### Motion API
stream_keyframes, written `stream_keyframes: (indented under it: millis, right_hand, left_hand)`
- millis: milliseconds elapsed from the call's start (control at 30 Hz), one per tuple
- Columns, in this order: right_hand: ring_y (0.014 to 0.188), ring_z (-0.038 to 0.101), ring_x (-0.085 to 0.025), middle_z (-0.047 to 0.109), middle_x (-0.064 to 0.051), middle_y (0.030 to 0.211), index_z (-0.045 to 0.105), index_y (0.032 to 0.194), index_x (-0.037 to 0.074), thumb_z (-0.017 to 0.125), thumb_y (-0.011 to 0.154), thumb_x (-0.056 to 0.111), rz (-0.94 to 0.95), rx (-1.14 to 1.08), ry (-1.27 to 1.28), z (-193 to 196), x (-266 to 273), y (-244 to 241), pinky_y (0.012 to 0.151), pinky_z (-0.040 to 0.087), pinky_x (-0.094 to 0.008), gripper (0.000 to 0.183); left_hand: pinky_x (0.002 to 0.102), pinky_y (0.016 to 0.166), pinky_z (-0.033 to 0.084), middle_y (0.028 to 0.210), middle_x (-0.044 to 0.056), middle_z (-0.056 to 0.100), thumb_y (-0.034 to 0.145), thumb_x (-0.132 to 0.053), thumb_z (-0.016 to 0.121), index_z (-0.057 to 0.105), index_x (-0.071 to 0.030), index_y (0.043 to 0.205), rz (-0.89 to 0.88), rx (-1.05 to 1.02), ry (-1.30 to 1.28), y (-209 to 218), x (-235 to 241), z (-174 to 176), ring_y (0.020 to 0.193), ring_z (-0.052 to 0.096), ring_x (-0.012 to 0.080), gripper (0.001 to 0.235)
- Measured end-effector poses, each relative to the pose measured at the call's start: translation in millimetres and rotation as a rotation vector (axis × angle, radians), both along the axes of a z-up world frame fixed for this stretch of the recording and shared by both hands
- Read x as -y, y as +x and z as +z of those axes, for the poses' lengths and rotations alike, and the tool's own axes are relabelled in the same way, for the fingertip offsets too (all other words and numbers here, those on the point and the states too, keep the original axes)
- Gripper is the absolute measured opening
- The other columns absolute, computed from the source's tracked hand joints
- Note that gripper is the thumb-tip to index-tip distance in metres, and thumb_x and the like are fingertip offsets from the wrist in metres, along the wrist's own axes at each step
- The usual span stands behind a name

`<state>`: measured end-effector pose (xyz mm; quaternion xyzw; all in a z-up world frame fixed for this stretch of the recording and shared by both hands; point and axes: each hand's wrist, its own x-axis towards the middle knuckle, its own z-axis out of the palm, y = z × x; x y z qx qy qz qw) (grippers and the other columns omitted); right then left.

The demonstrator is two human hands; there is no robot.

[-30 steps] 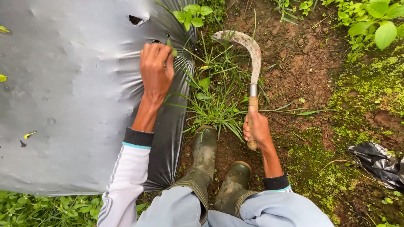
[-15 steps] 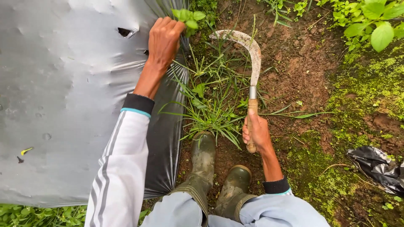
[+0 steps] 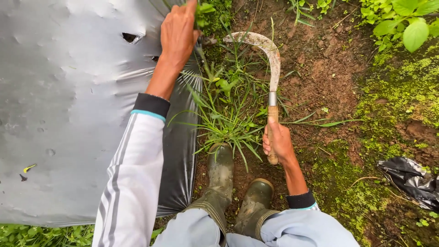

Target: Using a sickle to cut and clear weeds and grass from the edge of a plastic-covered planting row in a farm field.

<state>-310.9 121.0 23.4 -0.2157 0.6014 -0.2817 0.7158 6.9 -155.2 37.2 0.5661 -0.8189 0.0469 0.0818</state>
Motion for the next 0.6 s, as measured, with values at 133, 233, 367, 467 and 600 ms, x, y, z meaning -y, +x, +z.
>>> stream_keyframes:
  millis: [133,233,367,467,600]
  right_hand:
    - [0.039,0.046,-0.012,0.053,-0.003,0.059,0.054,0.086,0.008,0.047,0.108,0.045,0.002,-0.03,0.044,4.8,3.2,1.5,0.032,0.044,-0.028,0.044]
    - [0.039,0.047,-0.013,0.055,-0.003,0.06,0.055,0.086,0.008,0.047,0.108,0.043,0.01,-0.036,0.026,-2.3,10.5,5.2,0.033,0.044,-0.028,0.042]
    - [0.038,0.046,-0.013,0.052,-0.003,0.059,0.053,0.085,0.008,0.046,0.11,0.039,0.001,0.037,0.03,-15.0,30.2,18.6,0.03,0.041,-0.027,0.041]
    - [0.037,0.045,-0.012,0.053,-0.002,0.057,0.053,0.084,0.008,0.049,0.109,0.041,0.073,0.037,0.058,-8.4,35.1,22.7,0.029,0.042,-0.026,0.041]
    - [0.034,0.044,-0.014,0.052,-0.001,0.053,0.053,0.074,0.011,0.053,0.107,0.045,0.136,0.009,0.159,7.9,-1.3,-2.2,0.028,0.041,-0.028,0.048]
  left_hand:
    - [0.042,0.062,0.047,0.081,0.011,0.069,0.082,-0.01,0.078,0.075,-0.009,0.081,-0.055,0.181,-0.038,-5.7,8.9,-46.1,0.08,0.059,0.027,0.004]
    - [0.035,0.056,0.061,0.077,0.007,0.069,0.09,0.005,0.077,0.071,-0.003,0.071,-0.104,0.072,0.081,-2.4,-3.5,-45.7,0.082,0.064,0.0218,0.021]
    - [0.035,0.056,0.063,0.079,0.007,0.07,0.094,0.01,0.069,0.08,-0.002,0.087,-0.171,-0.162,0.103,6.7,-26.1,-34.5,0.079,0.065,0.0231,0.018]
    - [0.036,0.065,0.065,0.087,0.01,0.072,0.096,0.004,0.077,0.082,-0.002,0.095,-0.194,-0.399,0.167,2.7,-44.2,-8.7,0.084,0.066,0.0239,0.008]
    - [0.03,0.068,0.057,0.099,0.015,0.073,0.079,0.03,0.058,0.08,0.003,0.105,-0.292,-0.531,0.437,-4.0,-78.9,64.9,0.094,0.062,0.0271,0.043]
